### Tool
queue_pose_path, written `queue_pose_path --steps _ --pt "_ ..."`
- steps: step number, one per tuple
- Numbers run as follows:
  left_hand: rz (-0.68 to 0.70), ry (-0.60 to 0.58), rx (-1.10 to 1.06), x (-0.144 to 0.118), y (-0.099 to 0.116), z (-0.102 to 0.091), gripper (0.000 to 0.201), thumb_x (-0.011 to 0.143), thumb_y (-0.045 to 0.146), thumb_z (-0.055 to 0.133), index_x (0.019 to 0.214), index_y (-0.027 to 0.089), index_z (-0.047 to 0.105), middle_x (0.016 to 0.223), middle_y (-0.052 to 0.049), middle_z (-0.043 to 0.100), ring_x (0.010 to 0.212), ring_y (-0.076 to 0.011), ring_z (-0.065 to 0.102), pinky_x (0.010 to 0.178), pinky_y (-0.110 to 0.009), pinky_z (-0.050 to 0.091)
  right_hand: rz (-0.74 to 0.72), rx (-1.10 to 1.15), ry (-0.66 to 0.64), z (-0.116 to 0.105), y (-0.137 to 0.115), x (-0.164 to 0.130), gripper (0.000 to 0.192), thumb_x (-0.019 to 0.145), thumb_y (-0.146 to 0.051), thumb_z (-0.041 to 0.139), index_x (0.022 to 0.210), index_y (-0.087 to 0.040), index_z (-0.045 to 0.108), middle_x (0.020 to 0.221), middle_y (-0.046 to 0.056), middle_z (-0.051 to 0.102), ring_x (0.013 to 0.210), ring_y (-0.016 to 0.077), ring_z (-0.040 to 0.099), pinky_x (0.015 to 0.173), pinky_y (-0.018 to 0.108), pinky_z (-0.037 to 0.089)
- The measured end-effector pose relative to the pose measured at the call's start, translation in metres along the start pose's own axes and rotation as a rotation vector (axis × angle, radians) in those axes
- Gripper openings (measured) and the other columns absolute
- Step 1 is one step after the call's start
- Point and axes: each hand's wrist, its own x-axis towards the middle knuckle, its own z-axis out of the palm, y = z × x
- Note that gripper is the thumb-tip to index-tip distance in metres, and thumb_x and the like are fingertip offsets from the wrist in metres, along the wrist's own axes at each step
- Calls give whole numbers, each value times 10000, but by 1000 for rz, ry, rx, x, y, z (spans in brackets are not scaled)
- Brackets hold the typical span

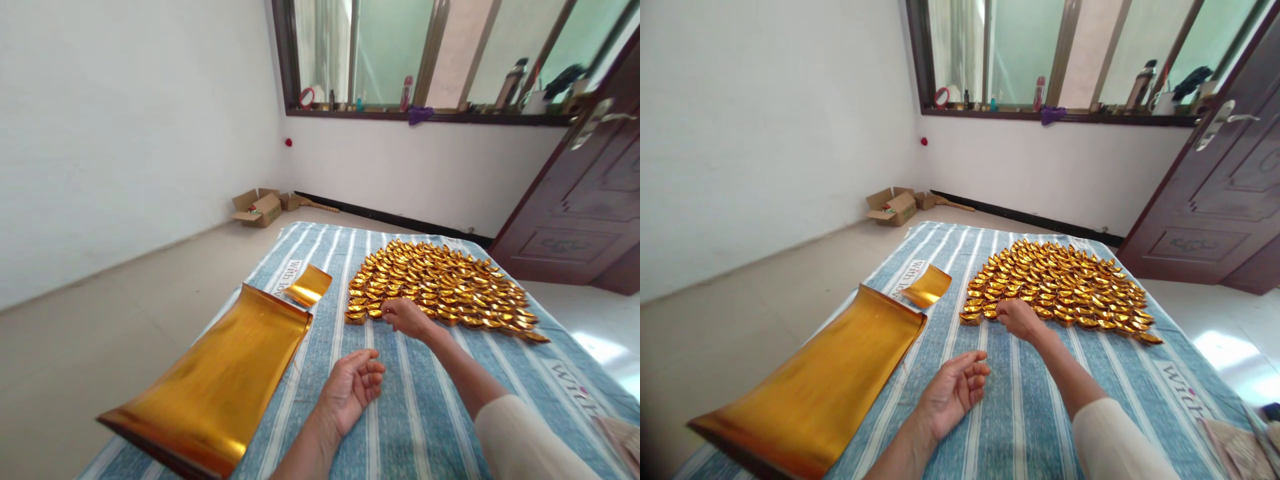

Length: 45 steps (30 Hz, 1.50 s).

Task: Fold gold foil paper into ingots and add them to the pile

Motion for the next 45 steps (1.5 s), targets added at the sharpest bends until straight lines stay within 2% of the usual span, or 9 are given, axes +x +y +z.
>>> queue_pose_path --steps 10,30,36,41,45 --pt "4 2 28 -1 0 1 114 856 175 588 910 77 614 666 -70 681 481 -99 616 466 -183 491 46 53 3 6 8 1 164 738 -90 470 704 -181 603 598 -46 599 421 73 539 477 173 364" --pt "28 -37 40 0 -2 -1 133 832 196 631 907 86 615 678 -69 690 496 -105 632 473 -177 493 84 140 31 16 7 2 126 760 -116 475 718 -172 580 609 -42 616 412 85 585 421 157 364" --pt "25 -28 46 -1 -2 0 123 833 181 616 905 81 616 673 -72 688 491 -105 627 482 -185 494 94 153 76 18 9 0 132 770 -144 483 817 -177 602 616 -40 615 381 92 572 404 175 367" --pt "24 -34 52 0 -2 -1 119 824 173 620 905 86 616 671 -68 688 488 -105 624 484 -187 495 83 146 174 16 4 -12 134 820 -243 485 848 -198 608 574 -41 581 412 110 564 461 203 406" --pt "28 -32 59 0 -2 -1 128 828 183 620 906 82 619 672 -69 687 490 -104 622 474 -185 491 54 147 219 19 -6 -36 184 856 -284 456 769 -206 598 615 -22 571 484 115 561 498 211 407"
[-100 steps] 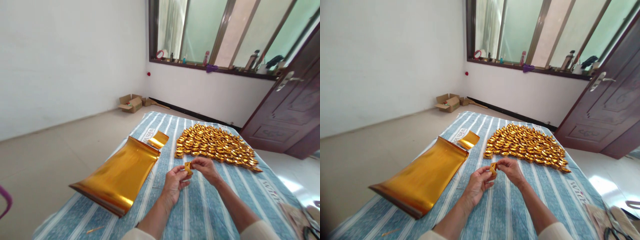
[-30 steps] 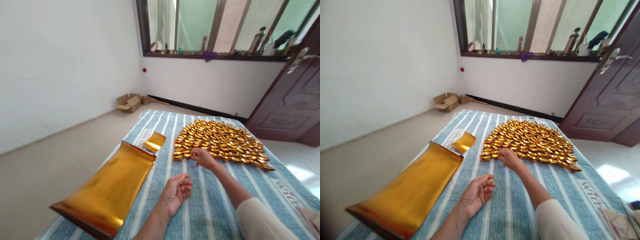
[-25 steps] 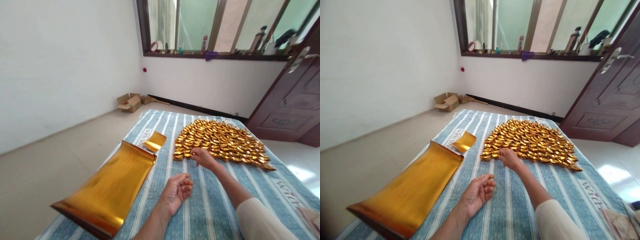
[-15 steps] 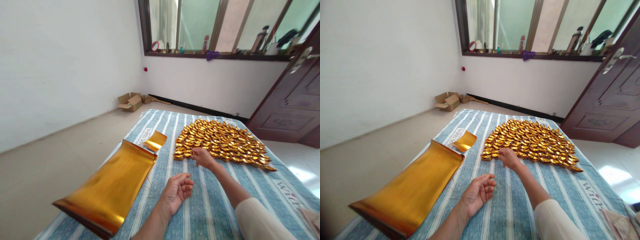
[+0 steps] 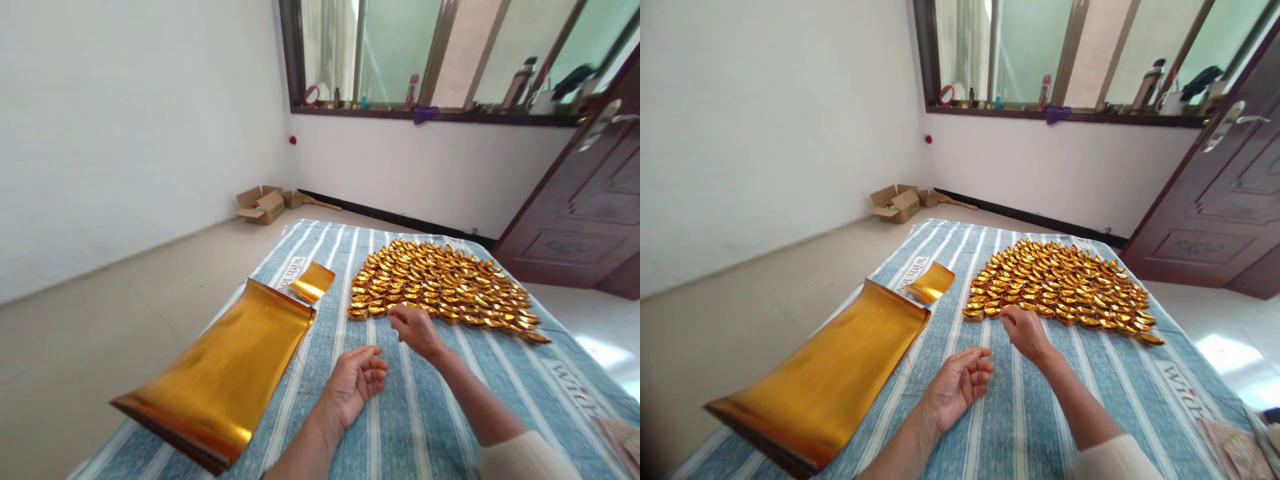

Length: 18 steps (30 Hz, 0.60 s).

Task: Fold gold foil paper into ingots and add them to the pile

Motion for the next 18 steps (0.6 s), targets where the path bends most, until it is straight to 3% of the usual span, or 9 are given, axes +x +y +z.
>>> queue_pose_path --steps 5,8,14,18 --pt "12 -8 22 -1 -1 0 138 843 189 608 925 78 615 678 -68 683 497 -101 622 476 -183 494 -31 -8 -72 7 -8 -42 185 840 -252 481 702 -211 597 544 -27 541 489 128 532 506 225 375" --pt "28 -19 55 -1 -3 0 140 844 190 609 933 81 607 686 -68 683 500 -101 624 477 -181 495 -46 -19 -81 12 -7 -64 174 829 -227 490 696 -211 602 602 -7 585 562 147 554 552 242 379" --pt "79 -24 120 0 -8 -1 135 853 195 604 931 87 595 704 -67 683 522 -105 631 492 -192 508 -29 40 137 26 8 -81 143 840 -245 485 786 -217 614 733 30 640 667 182 583 635 279 424" --pt "127 -27 181 2 -11 -1 146 845 194 609 949 92 591 727 -63 683 549 -109 641 527 -205 523 -40 47 178 32 13 -81 143 832 -240 480 776 -215 608 712 22 627 640 175 568 623 275 423"
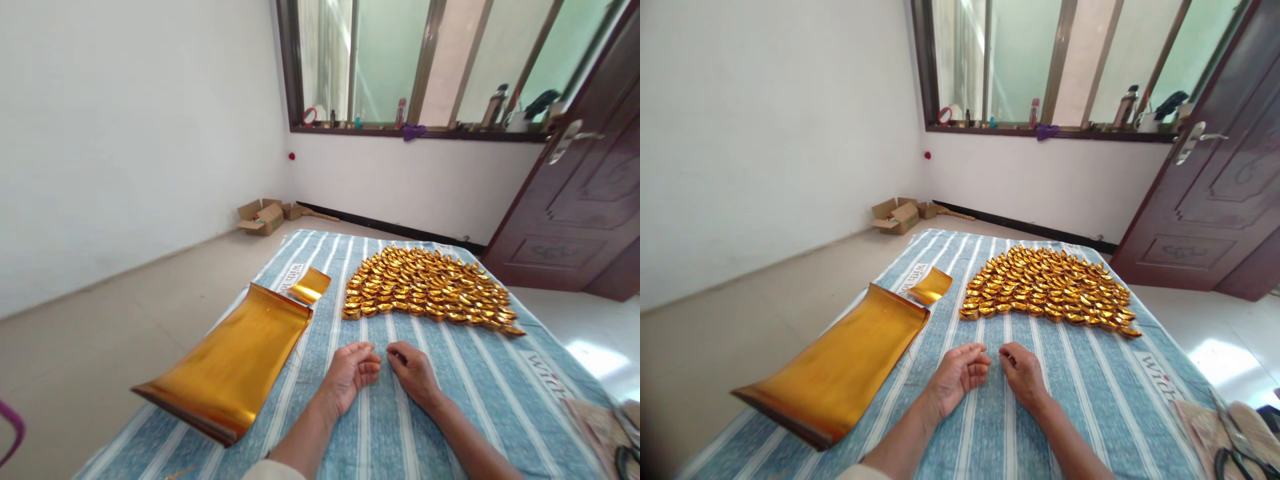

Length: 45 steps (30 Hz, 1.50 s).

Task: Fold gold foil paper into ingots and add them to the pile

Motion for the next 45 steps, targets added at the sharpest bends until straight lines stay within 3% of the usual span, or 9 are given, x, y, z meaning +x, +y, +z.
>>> queue_pose_path --steps 15,19,24,29,33,39,45 --pt "33 68 215 2 -4 9 155 826 178 585 958 97 577 713 -57 666 518 -92 616 478 -172 474 -47 40 21 6 6 -2 161 818 -238 461 788 -193 613 732 25 628 672 171 577 639 262 415" --pt "21 97 280 14 3 16 288 805 166 600 1081 90 562 710 -57 668 520 -106 622 462 -177 471 -47 49 10 6 7 -2 166 823 -234 465 776 -192 618 713 19 619 646 165 564 629 258 407" --pt "0 106 320 37 11 26 487 827 109 544 1302 102 438 642 -15 636 479 -100 597 463 -188 478 -33 68 3 5 6 0 179 822 -213 467 857 -188 641 712 14 617 631 158 556 614 248 406" --pt "-22 101 342 54 17 31 543 843 113 540 1363 117 385 604 2 620 429 -80 549 433 -166 446 -21 91 -7 3 7 3 197 804 -191 479 914 -180 642 690 -1 598 605 145 543 597 237 404" --pt "-34 109 356 64 22 32 516 846 110 529 1348 126 410 615 -5 633 411 -68 526 427 -159 439 -32 91 -24 3 7 3 156 806 -196 480 811 -184 635 697 4 591 643 153 545 618 245 394" --pt "-31 132 355 75 24 32 451 821 116 547 1263 141 459 627 7 636 414 -66 535 454 -163 460 -33 90 -28 1 5 3 147 795 -183 479 806 -184 626 706 2 586 644 150 538 623 246 393" --pt "3 127 365 74 22 30 196 809 148 568 1002 129 547 640 -7 636 418 -65 531 451 -171 462 -25 86 -26 2 6 3 144 801 -193 482 816 -187 625 707 3 598 635 147 546 614 240 401"
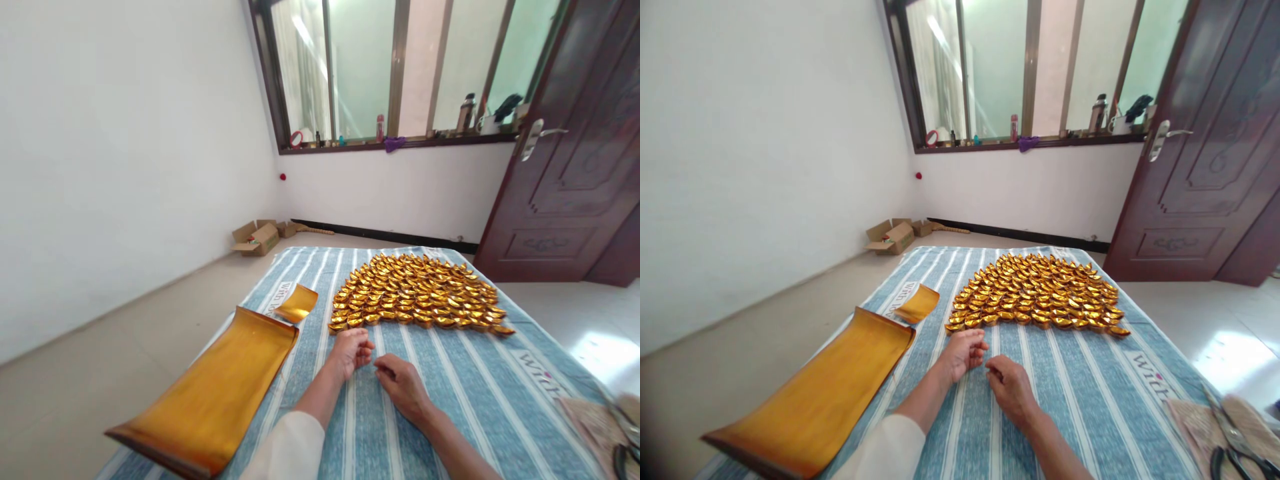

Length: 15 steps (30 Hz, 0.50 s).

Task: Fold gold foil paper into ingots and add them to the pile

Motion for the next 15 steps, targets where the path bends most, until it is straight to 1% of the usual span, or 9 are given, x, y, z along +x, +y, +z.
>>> queue_pose_path --steps 2,6,11,13,15 --pt "24 -1 11 -4 -2 -1 152 806 172 583 951 134 551 652 -10 637 432 -62 537 463 -169 465 3 -2 0 0 0 -1 145 806 -199 484 821 -188 628 708 4 605 641 150 553 616 241 405" --pt "71 -5 83 -18 -7 0 139 802 214 577 918 140 558 671 -13 634 458 -69 547 478 -178 462 1 -1 -5 -3 -3 -2 158 814 -200 484 826 -194 642 711 7 625 648 153 570 614 239 408" --pt "148 9 290 -38 -16 -3 154 769 216 559 904 149 593 717 -25 648 503 -102 575 494 -207 443 4 32 -26 -5 -8 -3 193 830 -220 461 816 -203 653 749 23 658 687 170 608 635 251 433" --pt "194 40 408 -44 -17 -10 134 737 201 582 857 154 617 714 -23 643 588 -140 609 538 -225 447 21 18 -27 -6 -7 -5 182 823 -242 472 826 -200 649 723 24 650 676 179 608 634 265 440" --pt "245 76 528 -49 -13 -20 88 710 172 599 792 161 630 759 -34 646 768 -193 632 662 -255 469 32 17 -33 -5 -4 -6 177 818 -261 487 853 -199 649 716 21 643 656 179 598 626 274 447"
